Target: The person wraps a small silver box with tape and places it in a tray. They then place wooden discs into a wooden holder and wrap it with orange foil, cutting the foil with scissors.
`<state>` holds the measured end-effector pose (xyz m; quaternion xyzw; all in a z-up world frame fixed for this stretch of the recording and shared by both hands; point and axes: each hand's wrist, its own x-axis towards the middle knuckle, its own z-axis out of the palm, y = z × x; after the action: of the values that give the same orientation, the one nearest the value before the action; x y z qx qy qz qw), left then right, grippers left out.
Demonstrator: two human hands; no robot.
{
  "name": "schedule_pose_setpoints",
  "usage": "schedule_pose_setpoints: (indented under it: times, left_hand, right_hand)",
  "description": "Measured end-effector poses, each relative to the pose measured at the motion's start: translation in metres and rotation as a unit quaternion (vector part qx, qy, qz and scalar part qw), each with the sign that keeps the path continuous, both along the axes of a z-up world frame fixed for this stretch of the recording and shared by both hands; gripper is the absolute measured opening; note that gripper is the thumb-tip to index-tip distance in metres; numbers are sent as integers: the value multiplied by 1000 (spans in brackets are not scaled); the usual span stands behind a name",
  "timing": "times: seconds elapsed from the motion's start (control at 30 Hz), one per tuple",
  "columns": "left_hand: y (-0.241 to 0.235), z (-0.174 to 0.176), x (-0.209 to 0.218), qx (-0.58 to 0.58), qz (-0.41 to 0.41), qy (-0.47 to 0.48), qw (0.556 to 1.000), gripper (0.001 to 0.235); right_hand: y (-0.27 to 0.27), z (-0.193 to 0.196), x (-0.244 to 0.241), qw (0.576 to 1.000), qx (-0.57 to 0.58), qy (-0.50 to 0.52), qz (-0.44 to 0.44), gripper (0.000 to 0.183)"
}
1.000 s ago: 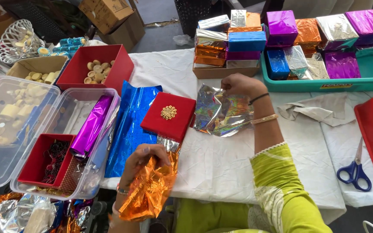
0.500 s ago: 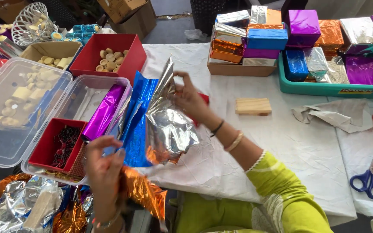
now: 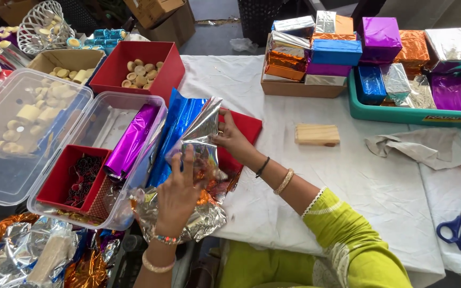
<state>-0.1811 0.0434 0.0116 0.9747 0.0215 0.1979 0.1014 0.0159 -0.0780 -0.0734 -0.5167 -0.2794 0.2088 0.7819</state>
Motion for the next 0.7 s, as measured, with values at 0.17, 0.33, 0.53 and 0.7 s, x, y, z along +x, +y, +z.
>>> schedule_pose_setpoints:
  times: [0.17, 0.33, 0.53, 0.7]
  left_hand:
    - [39, -41, 14, 89, 54, -38, 994, 32]
    - [54, -41, 2, 234, -37, -219, 947, 24]
    - [51, -43, -6, 227, -102, -78, 965, 28]
    - [53, -35, 7, 46, -25, 88, 995, 21]
  right_hand:
    - [-2, -20, 16, 997, 37, 41, 54, 66]
    - [-15, -15, 20, 991, 47, 62, 105, 69]
    - [-34, -7, 31, 983, -165, -48, 72, 55]
    - [-46, 7, 30, 769, -494, -404, 31, 88]
